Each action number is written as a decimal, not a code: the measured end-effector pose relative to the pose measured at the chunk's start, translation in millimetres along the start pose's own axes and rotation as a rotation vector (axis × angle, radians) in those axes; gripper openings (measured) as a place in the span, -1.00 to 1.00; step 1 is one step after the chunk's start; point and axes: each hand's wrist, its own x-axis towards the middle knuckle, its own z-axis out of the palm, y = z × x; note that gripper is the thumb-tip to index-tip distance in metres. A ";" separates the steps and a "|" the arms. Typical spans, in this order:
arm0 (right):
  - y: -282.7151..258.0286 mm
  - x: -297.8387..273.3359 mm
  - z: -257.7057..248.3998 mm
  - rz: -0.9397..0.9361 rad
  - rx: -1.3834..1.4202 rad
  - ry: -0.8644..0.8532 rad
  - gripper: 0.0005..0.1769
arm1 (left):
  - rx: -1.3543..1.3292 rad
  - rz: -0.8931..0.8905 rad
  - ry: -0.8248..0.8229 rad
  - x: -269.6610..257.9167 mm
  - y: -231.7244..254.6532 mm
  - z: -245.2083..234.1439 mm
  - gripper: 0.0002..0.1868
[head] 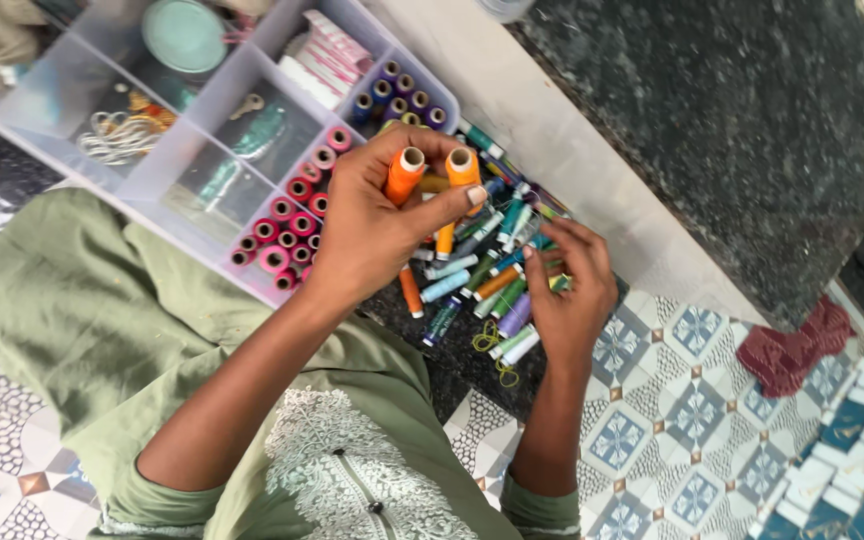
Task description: The person sits on the floor and organizes a plastic compartmentalized box containing sewing supplies. They pick up various colored thread spools, examine them, and place them into the box or on the floor. They also handle a ball of white yarn and a small packet of needles.
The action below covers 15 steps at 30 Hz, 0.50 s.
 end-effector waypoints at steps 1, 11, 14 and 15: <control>-13.4 2.8 1.5 -0.009 0.105 0.010 -0.57 | -0.002 0.055 -0.013 -0.2 3.6 -4.2 -0.73; -9.6 4.8 28.8 -0.183 0.171 -0.201 -0.84 | 0.015 0.098 0.085 -4.5 31.3 -36.5 -0.75; 13.6 2.1 5.6 -0.011 0.084 -0.092 -0.81 | -0.039 0.083 0.220 -9.0 48.3 -62.6 -0.78; 18.1 0.8 -2.4 -0.025 -0.046 -0.046 -0.81 | -0.007 0.085 0.241 -12.0 52.3 -69.5 -0.78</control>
